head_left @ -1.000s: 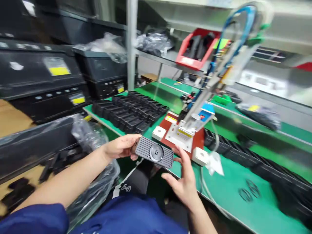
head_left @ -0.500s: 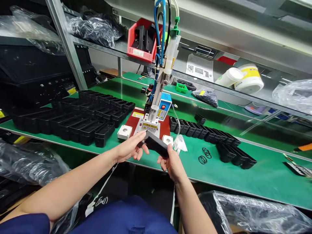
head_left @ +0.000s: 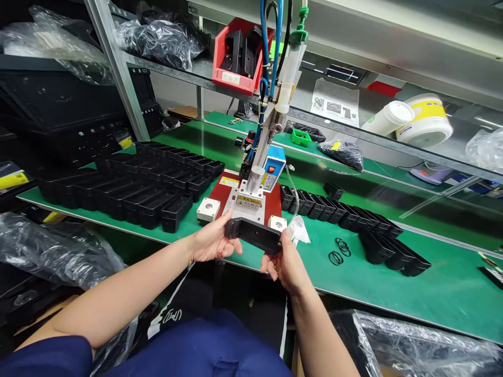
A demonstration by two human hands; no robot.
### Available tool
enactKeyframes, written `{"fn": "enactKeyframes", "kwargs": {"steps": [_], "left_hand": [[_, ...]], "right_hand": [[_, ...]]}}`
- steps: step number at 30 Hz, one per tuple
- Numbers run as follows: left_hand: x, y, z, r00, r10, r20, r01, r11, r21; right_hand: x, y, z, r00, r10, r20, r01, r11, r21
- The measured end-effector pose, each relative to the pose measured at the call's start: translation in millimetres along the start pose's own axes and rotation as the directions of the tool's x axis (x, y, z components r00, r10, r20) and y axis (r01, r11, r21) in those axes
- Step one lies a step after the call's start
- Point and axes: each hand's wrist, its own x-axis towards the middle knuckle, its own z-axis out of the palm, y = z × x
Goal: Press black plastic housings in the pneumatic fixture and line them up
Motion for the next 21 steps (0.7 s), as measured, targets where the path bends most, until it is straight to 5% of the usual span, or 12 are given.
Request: {"fn": "enactKeyframes", "kwargs": {"steps": [12, 21], "left_hand": [[11, -3, -19.4, 0.996, -0.022, 0.088, 0.027, 0.999, -0.047], [19, -3, -40.6, 0.985, -0.138, 0.106, 0.108, 0.962, 0.251]], "right_hand": [[-23, -2, 20, 0.999, -0.045, 0.006, 0.045, 0.975, -0.218], [-34, 33, 43, 0.988, 0.082, 0.131, -0.103, 0.981, 0.163]]}}
